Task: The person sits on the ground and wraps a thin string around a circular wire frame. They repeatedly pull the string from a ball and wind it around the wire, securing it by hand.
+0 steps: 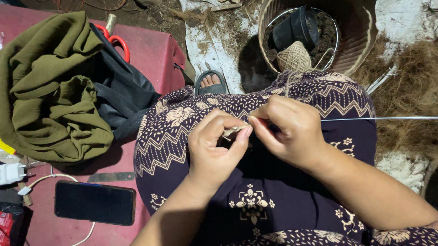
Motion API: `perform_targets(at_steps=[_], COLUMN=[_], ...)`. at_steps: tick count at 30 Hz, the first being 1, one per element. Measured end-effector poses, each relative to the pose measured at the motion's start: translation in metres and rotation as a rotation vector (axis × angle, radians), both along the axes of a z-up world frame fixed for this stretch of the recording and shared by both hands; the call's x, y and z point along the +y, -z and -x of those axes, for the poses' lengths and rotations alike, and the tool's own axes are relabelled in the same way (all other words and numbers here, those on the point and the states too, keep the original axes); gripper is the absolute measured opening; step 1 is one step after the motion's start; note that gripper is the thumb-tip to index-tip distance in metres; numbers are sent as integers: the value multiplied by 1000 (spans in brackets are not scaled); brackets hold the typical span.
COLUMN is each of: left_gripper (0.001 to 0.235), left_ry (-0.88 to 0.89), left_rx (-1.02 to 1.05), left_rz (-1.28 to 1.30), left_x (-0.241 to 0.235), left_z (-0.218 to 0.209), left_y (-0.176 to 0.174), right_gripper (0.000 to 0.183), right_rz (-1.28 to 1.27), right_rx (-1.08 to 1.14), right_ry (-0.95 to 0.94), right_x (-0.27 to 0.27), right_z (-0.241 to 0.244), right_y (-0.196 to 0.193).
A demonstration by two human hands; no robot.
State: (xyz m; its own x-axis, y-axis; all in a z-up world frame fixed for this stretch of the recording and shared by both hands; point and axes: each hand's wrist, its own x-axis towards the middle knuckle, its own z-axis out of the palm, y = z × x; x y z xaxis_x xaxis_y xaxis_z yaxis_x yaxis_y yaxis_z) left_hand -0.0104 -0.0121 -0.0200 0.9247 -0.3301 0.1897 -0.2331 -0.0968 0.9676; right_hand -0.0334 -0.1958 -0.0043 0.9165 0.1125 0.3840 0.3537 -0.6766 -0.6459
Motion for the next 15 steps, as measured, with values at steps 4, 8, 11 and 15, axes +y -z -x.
perform_targets(at_steps=[4,8,11,15], left_gripper=[11,12,13,15], left_ry=[-14,-24,-32,-22], left_rx=[40,39,22,-36], left_rz=[7,39,50,94], left_x=[0,1,1,2], left_z=[0,1,1,2], left_y=[3,4,4,1], right_gripper=[18,20,22,20], right_rz=[21,63,76,90], right_rx=[-78,-154,-193,-207], right_ry=[-5,-14,-17,-10], right_x=[4,8,11,12], right_z=[0,0,-1,4], right_y=[0,-1,-4,-14])
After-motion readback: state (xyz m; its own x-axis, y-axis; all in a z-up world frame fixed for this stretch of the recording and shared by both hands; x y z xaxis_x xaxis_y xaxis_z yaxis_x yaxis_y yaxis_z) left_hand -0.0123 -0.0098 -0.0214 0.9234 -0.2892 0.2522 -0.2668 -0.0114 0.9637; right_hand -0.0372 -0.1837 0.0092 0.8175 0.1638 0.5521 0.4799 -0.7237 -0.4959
